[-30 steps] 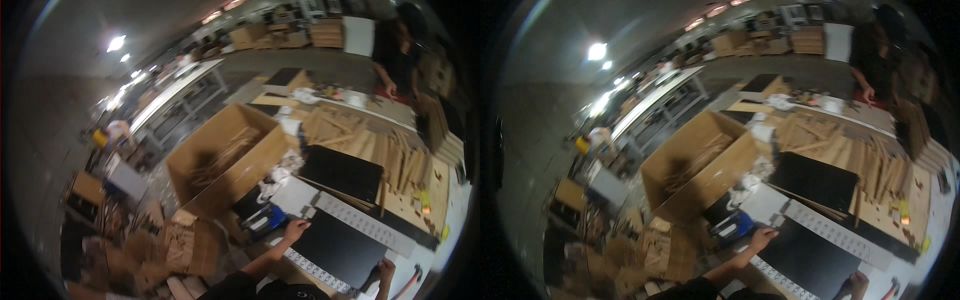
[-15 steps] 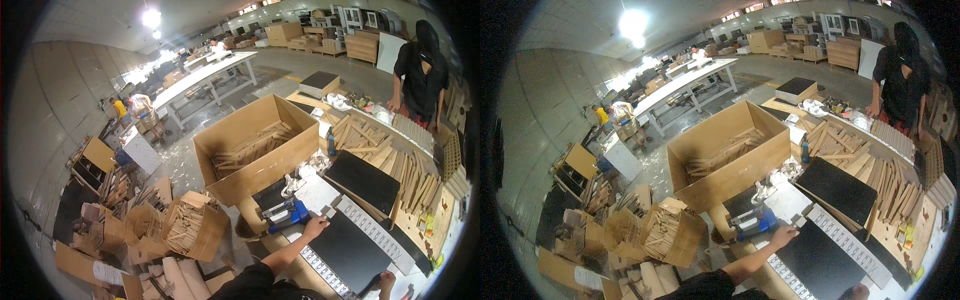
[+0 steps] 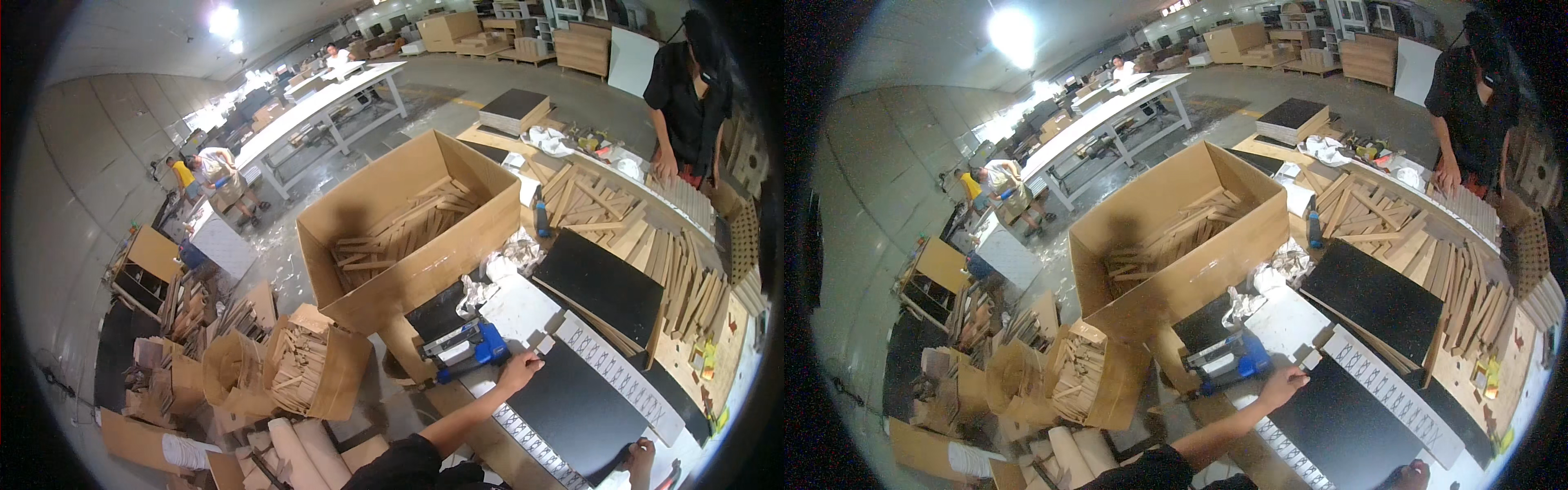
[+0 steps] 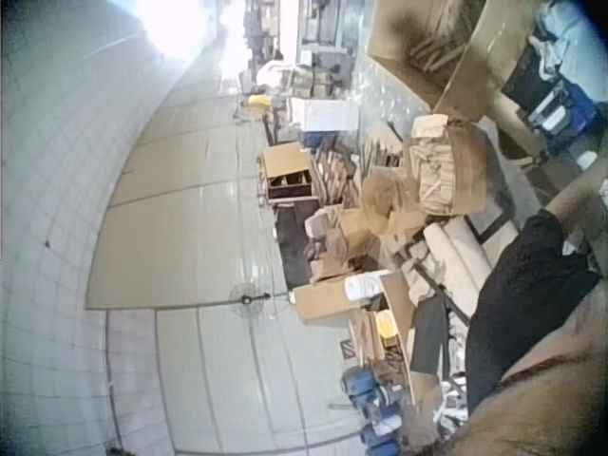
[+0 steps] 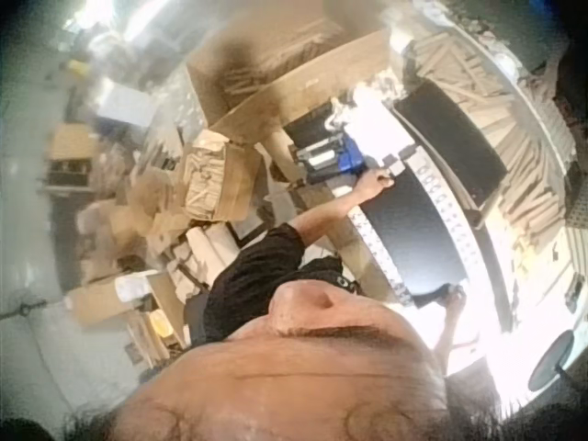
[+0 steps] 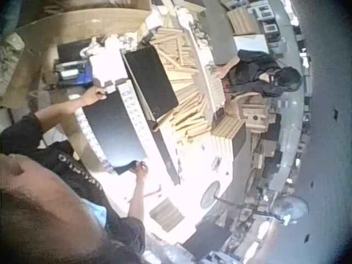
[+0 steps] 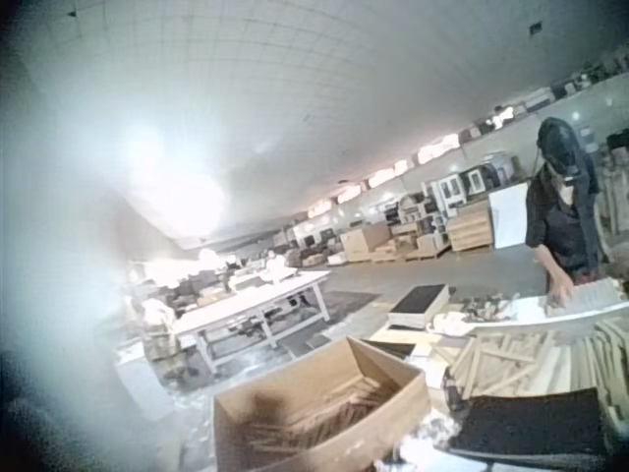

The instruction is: The person places wooden slats side by side on a template, applies adhesive onto them from a bag, taps a black panel into place over them with a hammer, and then secures it with a nail gun.

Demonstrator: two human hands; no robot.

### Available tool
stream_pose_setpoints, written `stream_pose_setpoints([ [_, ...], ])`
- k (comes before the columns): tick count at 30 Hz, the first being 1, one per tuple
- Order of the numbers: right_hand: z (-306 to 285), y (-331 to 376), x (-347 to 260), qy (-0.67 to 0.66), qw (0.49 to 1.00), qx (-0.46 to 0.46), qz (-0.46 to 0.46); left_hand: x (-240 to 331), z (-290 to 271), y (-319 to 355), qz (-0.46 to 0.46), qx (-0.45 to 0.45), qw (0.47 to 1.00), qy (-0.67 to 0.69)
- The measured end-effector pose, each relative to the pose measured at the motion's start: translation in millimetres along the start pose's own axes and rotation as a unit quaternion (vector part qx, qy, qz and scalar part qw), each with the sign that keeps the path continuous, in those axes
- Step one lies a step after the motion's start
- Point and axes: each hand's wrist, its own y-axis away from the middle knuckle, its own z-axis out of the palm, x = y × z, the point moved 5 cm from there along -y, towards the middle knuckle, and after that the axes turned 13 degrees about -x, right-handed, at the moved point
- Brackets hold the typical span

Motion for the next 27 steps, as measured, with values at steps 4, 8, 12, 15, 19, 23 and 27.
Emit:
stream_pose_setpoints([
  [4,-8.0,-7.7,9.5,-0.065,0.998,0.006,-0.004,7.0,-2.4,0.4,-0.003,0.001,1.000,0.012],
  [8,-6.9,-18.9,9.4,0.156,0.974,0.096,-0.136,22.7,-6.4,10.1,0.023,0.046,0.997,-0.049],
  [12,20.6,21.4,-1.9,0.161,0.960,0.171,-0.154,48.1,-9.5,52.9,0.182,0.164,0.933,-0.264],
  [15,58.4,73.6,-19.6,0.131,0.972,0.133,-0.143,46.1,-10.9,74.2,0.147,0.128,0.936,-0.292],
  [19,78.2,119.3,-25.8,0.056,0.986,0.103,-0.115,43.5,-8.3,81.6,0.102,0.130,0.947,-0.275],
  [23,75.1,114.0,-19.6,0.094,0.977,0.151,-0.116,40.2,-7.0,73.4,0.100,0.158,0.944,-0.272],
  [27,82.1,115.9,-20.7,0.084,0.950,0.153,-0.260,35.0,-10.1,68.2,0.120,0.136,0.902,-0.393],
])
